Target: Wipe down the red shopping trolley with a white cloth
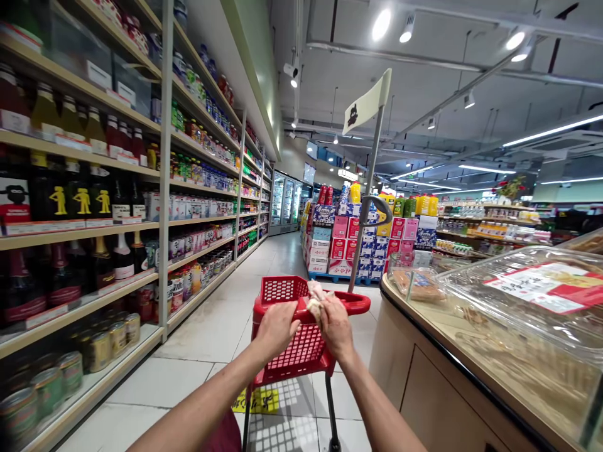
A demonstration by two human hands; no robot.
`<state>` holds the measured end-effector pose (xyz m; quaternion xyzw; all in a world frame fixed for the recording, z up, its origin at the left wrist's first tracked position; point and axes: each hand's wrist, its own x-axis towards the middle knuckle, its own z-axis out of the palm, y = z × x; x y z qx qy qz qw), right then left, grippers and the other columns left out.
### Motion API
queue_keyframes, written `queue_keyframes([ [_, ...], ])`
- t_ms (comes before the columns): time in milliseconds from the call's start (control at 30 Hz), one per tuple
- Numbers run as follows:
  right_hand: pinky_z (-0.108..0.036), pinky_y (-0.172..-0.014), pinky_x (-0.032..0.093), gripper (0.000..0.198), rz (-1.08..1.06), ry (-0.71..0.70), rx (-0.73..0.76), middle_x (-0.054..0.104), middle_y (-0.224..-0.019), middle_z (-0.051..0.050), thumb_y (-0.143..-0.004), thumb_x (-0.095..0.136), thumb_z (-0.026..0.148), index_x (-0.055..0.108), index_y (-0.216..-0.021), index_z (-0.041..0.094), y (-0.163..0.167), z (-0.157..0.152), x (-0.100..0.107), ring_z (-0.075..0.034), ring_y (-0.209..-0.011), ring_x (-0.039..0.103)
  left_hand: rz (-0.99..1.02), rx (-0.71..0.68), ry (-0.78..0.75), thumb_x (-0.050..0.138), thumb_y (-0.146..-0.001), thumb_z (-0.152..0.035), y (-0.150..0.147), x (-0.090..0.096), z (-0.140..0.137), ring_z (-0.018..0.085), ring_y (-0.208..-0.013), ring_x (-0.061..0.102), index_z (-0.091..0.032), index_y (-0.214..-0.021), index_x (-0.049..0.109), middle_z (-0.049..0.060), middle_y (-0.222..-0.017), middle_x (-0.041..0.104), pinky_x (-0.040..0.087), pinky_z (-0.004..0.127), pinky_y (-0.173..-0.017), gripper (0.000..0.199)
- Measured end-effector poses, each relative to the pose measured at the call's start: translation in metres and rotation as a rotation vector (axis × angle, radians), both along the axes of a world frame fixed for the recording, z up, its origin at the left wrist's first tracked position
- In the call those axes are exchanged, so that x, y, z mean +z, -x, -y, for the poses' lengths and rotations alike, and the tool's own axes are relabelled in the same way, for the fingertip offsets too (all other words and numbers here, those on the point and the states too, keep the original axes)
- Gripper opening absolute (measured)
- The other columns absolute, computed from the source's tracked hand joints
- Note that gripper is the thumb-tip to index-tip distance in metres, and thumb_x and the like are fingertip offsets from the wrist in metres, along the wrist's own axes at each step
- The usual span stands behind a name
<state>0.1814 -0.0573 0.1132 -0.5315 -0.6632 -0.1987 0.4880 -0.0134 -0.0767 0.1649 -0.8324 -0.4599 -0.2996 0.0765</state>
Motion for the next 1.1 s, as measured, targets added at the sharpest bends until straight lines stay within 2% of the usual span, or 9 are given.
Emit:
queue_keyframes([
  [167, -0.040, -0.083, 0.042, 0.035, -0.117, 0.083, -0.075, 0.061, -0.100, -0.010, -0.083, 0.030, 0.031, 0.061, -0.091, 0.017, -0.013, -0.001, 0.009, -0.022, -0.097, 0.053, 0.074, 0.107, 0.079, 0.036, -0.082, -0.044, 0.023, 0.002, -0.017, 0.023, -0.104, 0.047, -0.015, -0.102, 0.055, 0.009, -0.108, 0.056, 0.032, 0.038, -0.092, 0.039],
  [333, -0.039, -0.093, 0.035, 0.032, 0.074, 0.056, 0.149, 0.059, -0.109, -0.009, -0.083, 0.034, 0.028, 0.059, -0.101, 0.018, 0.034, -0.003, 0.009, -0.020, -0.106, 0.049, 0.110, 0.038, 0.042, 0.039, -0.080, -0.034, 0.001, -0.003, -0.006, 0.022, -0.098, 0.049, -0.016, -0.093, 0.055, 0.008, -0.099, 0.058, 0.034, 0.038, -0.091, 0.027],
  [400, -0.041, -0.094, 0.034, 0.032, 0.090, 0.050, 0.187, 0.059, -0.107, -0.008, -0.083, 0.034, 0.028, 0.058, -0.103, 0.019, 0.037, -0.003, 0.011, -0.020, -0.106, 0.049, 0.116, -0.049, 0.037, 0.041, -0.078, -0.029, -0.006, -0.005, 0.001, 0.020, -0.102, 0.048, -0.018, -0.098, 0.054, 0.007, -0.105, 0.057, 0.033, 0.035, -0.093, 0.026],
  [500, -0.039, -0.089, 0.038, 0.032, -0.015, 0.082, 0.119, 0.060, -0.104, -0.008, -0.083, 0.033, 0.030, 0.058, -0.100, 0.019, 0.016, -0.003, 0.017, -0.021, -0.101, 0.051, 0.088, -0.171, 0.121, 0.042, -0.075, -0.026, -0.005, -0.010, 0.001, 0.017, -0.112, 0.042, -0.019, -0.116, 0.043, 0.005, -0.121, 0.049, 0.030, 0.031, -0.098, 0.041],
  [633, -0.032, -0.073, 0.045, 0.031, -0.105, 0.119, 0.027, 0.062, -0.092, -0.008, -0.083, 0.031, 0.031, 0.059, -0.090, 0.018, -0.006, 0.005, 0.019, -0.018, -0.083, 0.056, 0.046, -0.120, 0.265, 0.042, -0.070, -0.023, -0.005, -0.022, -0.012, 0.022, -0.122, 0.034, -0.014, -0.124, 0.036, 0.010, -0.130, 0.042, 0.026, 0.042, -0.102, 0.056],
  [733, -0.031, -0.073, 0.044, 0.031, -0.063, 0.126, 0.047, 0.061, -0.083, -0.006, -0.083, 0.030, 0.031, 0.059, -0.083, 0.019, -0.006, 0.013, 0.017, -0.016, -0.076, 0.055, 0.009, -0.119, 0.295, 0.042, -0.067, -0.019, -0.021, -0.030, -0.016, 0.022, -0.127, 0.025, -0.011, -0.128, 0.030, 0.011, -0.136, 0.034, 0.020, 0.045, -0.104, 0.064],
  [867, -0.033, -0.082, 0.042, 0.031, -0.027, 0.122, 0.062, 0.062, -0.089, -0.006, -0.083, 0.031, 0.031, 0.059, -0.085, 0.019, -0.023, 0.023, 0.013, -0.017, -0.087, 0.055, -0.043, -0.146, 0.304, 0.039, -0.066, -0.014, -0.032, -0.039, -0.021, 0.014, -0.128, 0.024, -0.020, -0.130, 0.030, 0.002, -0.138, 0.032, 0.015, 0.037, -0.107, 0.064],
  [1000, -0.034, -0.084, 0.041, 0.032, -0.034, 0.071, -0.036, 0.061, -0.100, -0.008, -0.083, 0.030, 0.029, 0.058, -0.095, 0.019, -0.055, 0.031, 0.010, -0.019, -0.097, 0.053, -0.053, -0.011, 0.368, 0.037, -0.064, -0.009, -0.015, -0.055, -0.043, 0.021, -0.127, 0.026, -0.015, -0.130, 0.028, 0.011, -0.138, 0.031, 0.020, 0.049, -0.102, 0.067],
  [1100, -0.038, -0.088, 0.037, 0.031, 0.084, 0.092, -0.172, 0.061, -0.100, -0.008, -0.083, 0.034, 0.027, 0.058, -0.101, 0.020, -0.055, 0.032, 0.008, -0.021, -0.098, 0.052, -0.069, 0.037, 0.398, 0.037, -0.062, -0.006, -0.008, -0.073, -0.060, 0.024, -0.129, 0.021, -0.015, -0.130, 0.029, 0.011, -0.139, 0.030, 0.020, 0.052, -0.101, 0.069],
])
